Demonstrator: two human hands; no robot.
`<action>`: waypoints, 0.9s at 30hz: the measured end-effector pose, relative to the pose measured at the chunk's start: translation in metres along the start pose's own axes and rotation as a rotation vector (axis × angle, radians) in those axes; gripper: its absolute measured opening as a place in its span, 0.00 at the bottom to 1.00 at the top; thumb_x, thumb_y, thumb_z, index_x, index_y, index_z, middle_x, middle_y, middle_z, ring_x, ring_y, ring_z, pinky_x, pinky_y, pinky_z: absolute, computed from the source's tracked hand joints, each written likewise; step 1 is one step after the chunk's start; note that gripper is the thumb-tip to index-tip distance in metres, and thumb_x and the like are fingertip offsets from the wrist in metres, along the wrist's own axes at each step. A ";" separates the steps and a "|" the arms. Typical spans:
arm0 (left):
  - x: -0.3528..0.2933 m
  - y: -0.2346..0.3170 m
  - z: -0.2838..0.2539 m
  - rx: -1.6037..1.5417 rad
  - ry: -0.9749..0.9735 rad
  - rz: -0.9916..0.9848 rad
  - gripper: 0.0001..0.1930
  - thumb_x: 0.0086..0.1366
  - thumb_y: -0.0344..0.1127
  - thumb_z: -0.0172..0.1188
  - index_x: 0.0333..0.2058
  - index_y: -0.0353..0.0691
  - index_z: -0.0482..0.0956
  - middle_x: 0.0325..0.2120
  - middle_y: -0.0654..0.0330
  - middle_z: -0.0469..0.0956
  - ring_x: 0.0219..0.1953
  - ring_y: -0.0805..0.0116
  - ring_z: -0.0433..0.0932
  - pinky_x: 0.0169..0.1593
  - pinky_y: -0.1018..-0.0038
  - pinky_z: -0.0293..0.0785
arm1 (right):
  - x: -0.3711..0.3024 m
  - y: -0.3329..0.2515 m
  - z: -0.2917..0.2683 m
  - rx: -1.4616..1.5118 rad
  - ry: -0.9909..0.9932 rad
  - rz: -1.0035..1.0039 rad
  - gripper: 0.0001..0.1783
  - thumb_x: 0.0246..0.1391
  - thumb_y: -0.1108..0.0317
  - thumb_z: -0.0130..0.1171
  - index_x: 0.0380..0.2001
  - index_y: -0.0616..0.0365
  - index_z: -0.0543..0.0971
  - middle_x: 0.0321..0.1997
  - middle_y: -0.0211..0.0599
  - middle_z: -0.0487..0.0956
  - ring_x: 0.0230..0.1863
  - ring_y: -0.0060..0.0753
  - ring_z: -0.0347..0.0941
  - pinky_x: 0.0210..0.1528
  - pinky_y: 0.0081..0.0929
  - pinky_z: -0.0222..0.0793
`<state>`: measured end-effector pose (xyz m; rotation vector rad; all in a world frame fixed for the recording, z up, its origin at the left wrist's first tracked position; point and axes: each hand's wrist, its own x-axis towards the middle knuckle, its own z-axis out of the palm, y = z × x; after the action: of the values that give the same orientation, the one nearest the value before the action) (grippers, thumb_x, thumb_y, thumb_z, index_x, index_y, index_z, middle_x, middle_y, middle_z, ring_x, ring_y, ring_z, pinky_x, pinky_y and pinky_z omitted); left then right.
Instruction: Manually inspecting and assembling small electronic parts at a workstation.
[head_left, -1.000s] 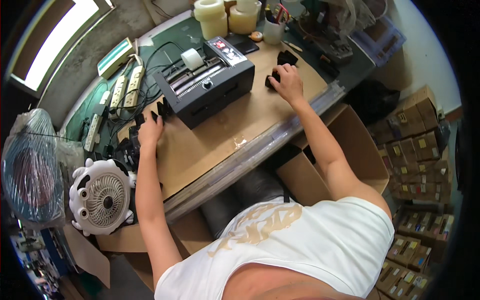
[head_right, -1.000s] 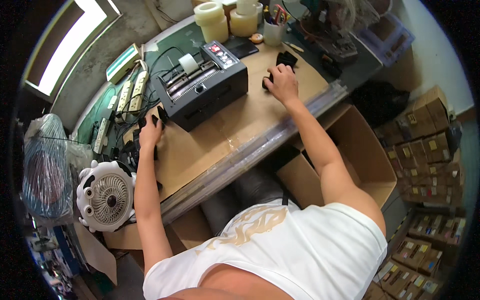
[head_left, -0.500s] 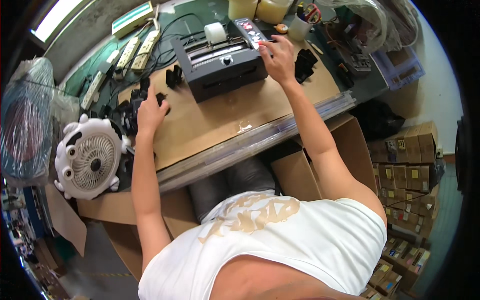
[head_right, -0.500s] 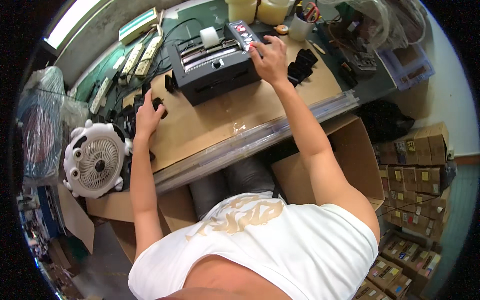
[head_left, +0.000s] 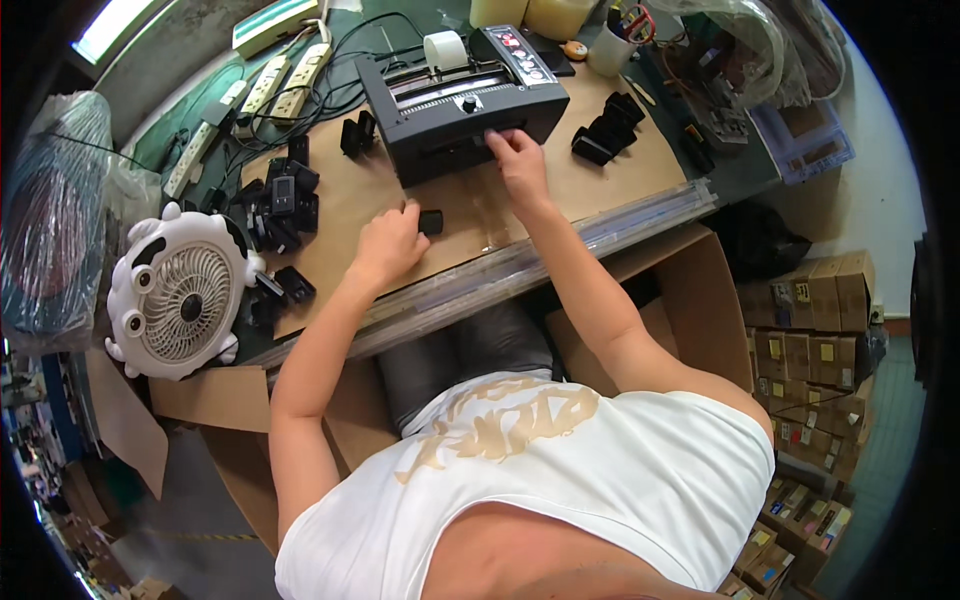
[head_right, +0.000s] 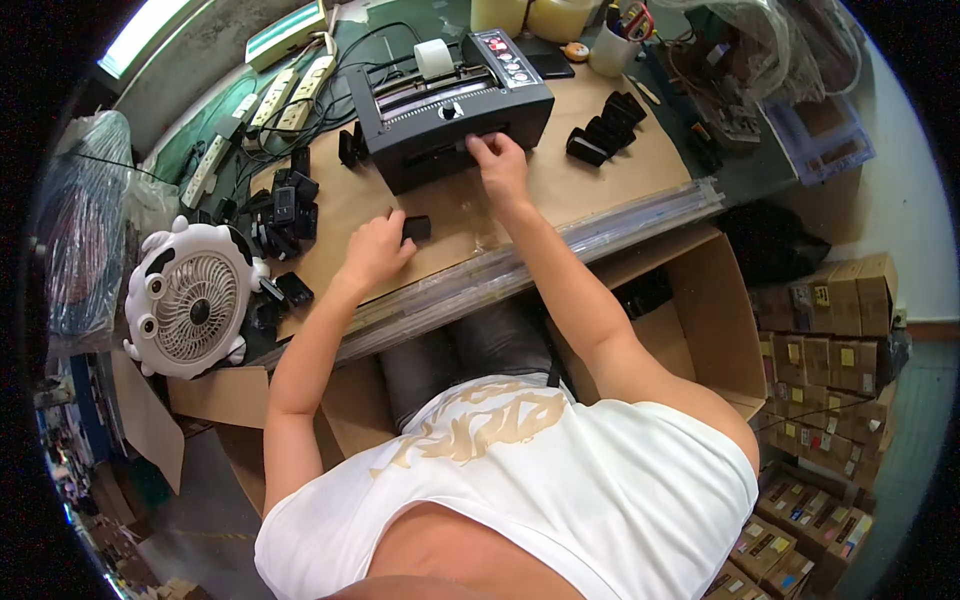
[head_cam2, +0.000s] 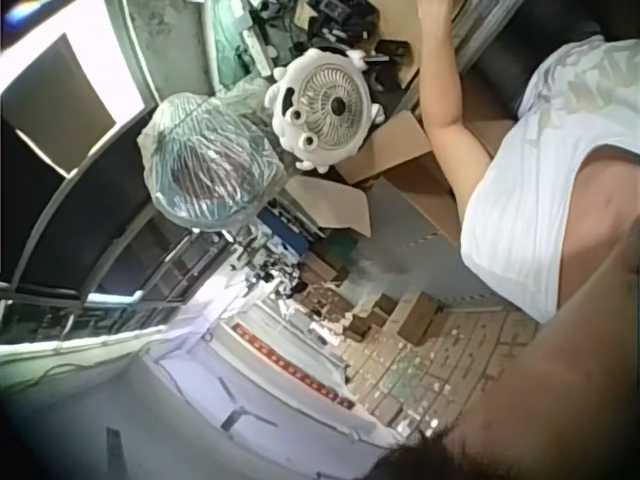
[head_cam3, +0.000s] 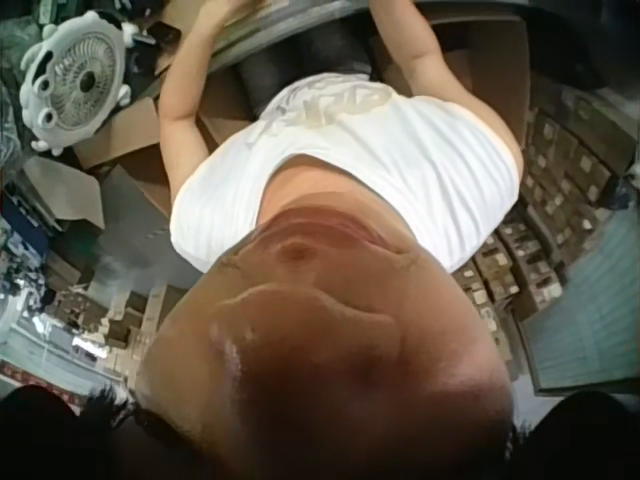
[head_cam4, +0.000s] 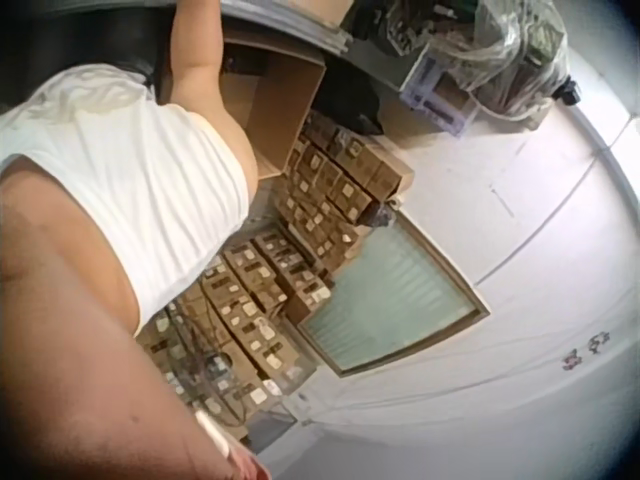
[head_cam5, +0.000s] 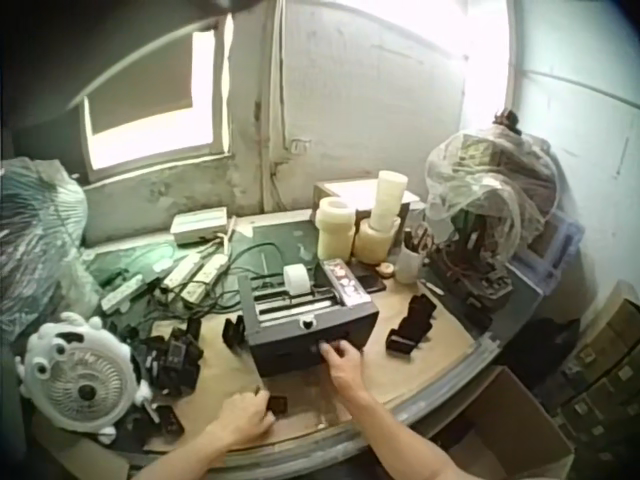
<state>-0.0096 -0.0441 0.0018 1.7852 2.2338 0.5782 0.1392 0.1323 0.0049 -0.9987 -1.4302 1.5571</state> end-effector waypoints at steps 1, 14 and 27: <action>0.001 0.000 -0.001 0.163 -0.025 -0.027 0.14 0.55 0.32 0.56 0.42 0.36 0.74 0.30 0.43 0.78 0.29 0.45 0.77 0.35 0.58 0.77 | -0.001 0.004 0.000 -0.016 -0.011 -0.056 0.11 0.60 0.59 0.61 0.32 0.56 0.78 0.26 0.23 0.72 0.26 0.15 0.62 0.31 0.13 0.58; 0.025 -0.010 0.002 -1.865 -0.424 -0.277 0.20 0.70 0.46 0.45 0.47 0.34 0.71 0.32 0.50 0.80 0.20 0.72 0.74 0.14 0.88 0.62 | -0.036 0.024 0.018 0.080 -0.416 -0.205 0.09 0.57 0.67 0.63 0.28 0.62 0.79 0.43 0.33 0.72 0.26 0.19 0.67 0.32 0.14 0.63; 0.016 0.001 0.005 -1.939 -0.466 -0.321 0.18 0.69 0.42 0.44 0.47 0.34 0.70 0.30 0.49 0.79 0.18 0.71 0.72 0.11 0.88 0.57 | -0.049 0.009 0.019 -0.057 -0.545 -0.244 0.08 0.58 0.71 0.62 0.27 0.64 0.76 0.50 0.34 0.67 0.26 0.22 0.71 0.31 0.13 0.65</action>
<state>-0.0103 -0.0277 -0.0011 0.3714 0.6708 1.2986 0.1400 0.0789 -0.0007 -0.4127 -1.8913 1.6805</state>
